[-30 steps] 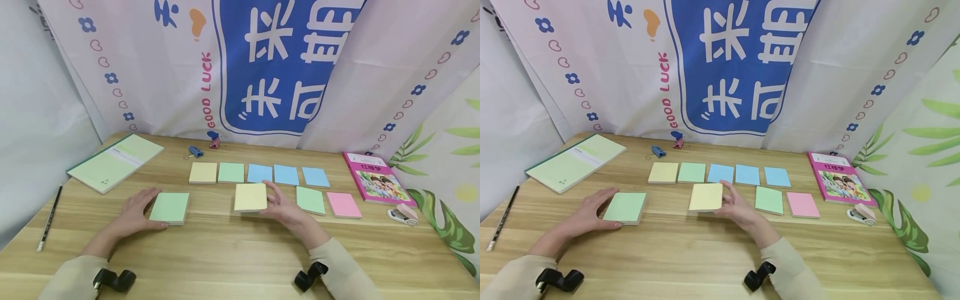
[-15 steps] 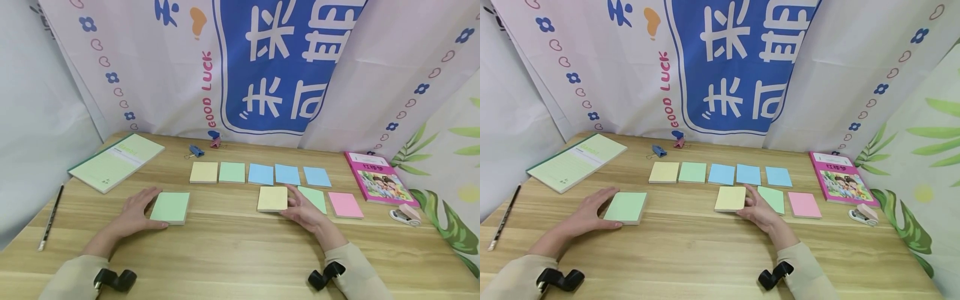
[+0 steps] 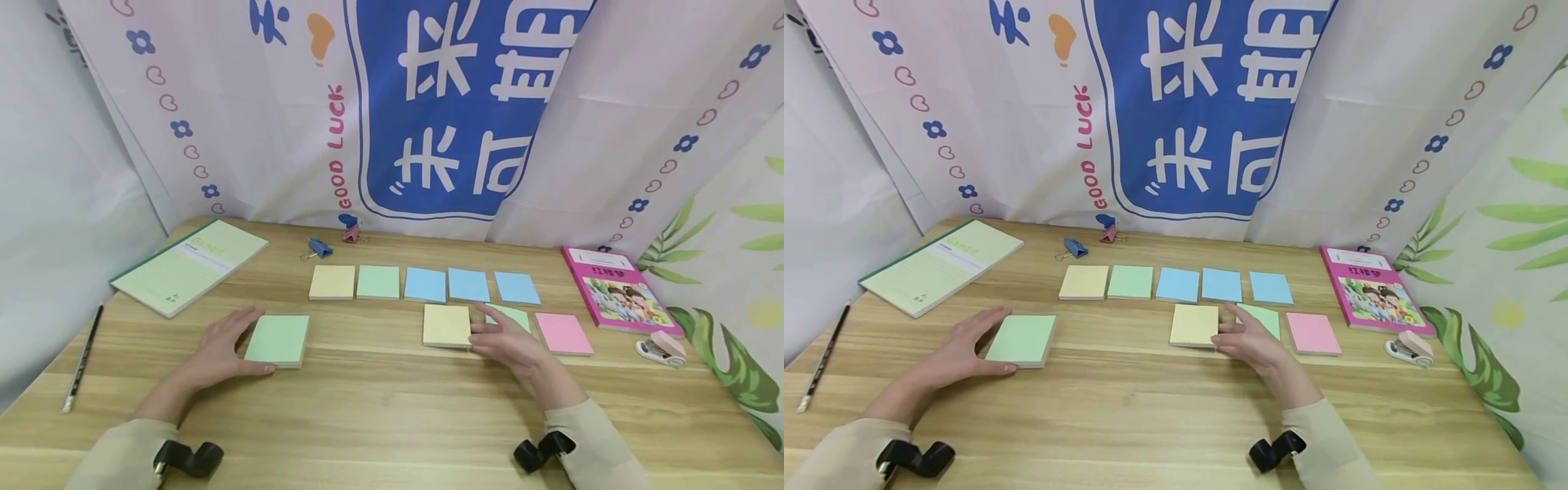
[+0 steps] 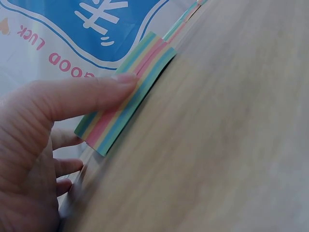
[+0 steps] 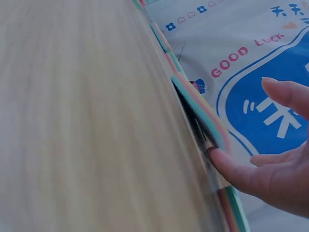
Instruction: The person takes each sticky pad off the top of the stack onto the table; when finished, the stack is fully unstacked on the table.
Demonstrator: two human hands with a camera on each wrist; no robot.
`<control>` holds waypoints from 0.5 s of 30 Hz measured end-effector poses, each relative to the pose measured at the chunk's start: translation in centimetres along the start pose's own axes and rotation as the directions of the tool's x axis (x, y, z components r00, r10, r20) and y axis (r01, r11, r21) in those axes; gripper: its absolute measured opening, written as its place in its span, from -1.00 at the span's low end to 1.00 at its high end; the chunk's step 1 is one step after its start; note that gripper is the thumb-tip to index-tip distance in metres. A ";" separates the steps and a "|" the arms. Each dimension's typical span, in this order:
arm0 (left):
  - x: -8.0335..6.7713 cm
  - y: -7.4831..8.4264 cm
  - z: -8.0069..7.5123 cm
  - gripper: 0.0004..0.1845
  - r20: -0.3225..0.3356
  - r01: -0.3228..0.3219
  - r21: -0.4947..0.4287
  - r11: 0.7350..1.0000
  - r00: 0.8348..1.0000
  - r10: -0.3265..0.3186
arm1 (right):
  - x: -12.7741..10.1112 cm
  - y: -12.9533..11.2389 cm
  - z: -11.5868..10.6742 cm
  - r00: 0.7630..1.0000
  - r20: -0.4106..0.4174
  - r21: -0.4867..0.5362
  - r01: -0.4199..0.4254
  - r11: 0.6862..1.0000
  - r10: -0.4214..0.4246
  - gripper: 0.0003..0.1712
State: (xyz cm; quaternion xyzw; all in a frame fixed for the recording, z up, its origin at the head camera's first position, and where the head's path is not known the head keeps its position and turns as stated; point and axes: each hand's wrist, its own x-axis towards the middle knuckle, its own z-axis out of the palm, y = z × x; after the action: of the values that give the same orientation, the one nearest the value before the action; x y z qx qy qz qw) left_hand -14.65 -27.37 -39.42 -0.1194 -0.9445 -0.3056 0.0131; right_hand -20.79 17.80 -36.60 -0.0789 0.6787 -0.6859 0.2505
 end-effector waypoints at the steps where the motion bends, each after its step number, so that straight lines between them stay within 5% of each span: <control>1: 0.0 0.0 0.0 0.05 0.000 0.000 -0.003 1.000 1.000 0.000 | -0.2 -0.2 -0.1 1.000 0.006 -0.031 0.007 0.999 -0.007 -0.10; 8: 0.0 -0.2 0.1 0.06 0.002 0.009 -0.020 1.000 1.000 -0.009 | -1.1 -2.6 0.0 0.993 0.083 -0.119 0.099 0.988 -0.090 -0.17; 15: -0.1 0.0 0.1 0.05 0.000 -0.003 -0.016 1.000 1.000 0.003 | 1.0 -3.8 3.7 0.963 0.207 -0.072 0.189 0.979 -0.171 -0.20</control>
State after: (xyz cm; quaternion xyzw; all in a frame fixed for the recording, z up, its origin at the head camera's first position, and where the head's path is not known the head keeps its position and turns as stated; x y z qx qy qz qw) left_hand -14.59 -27.37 -39.52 -0.1211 -0.9418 -0.3133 0.0126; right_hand -20.88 13.91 -32.86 -0.2199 0.6707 -0.6627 0.2500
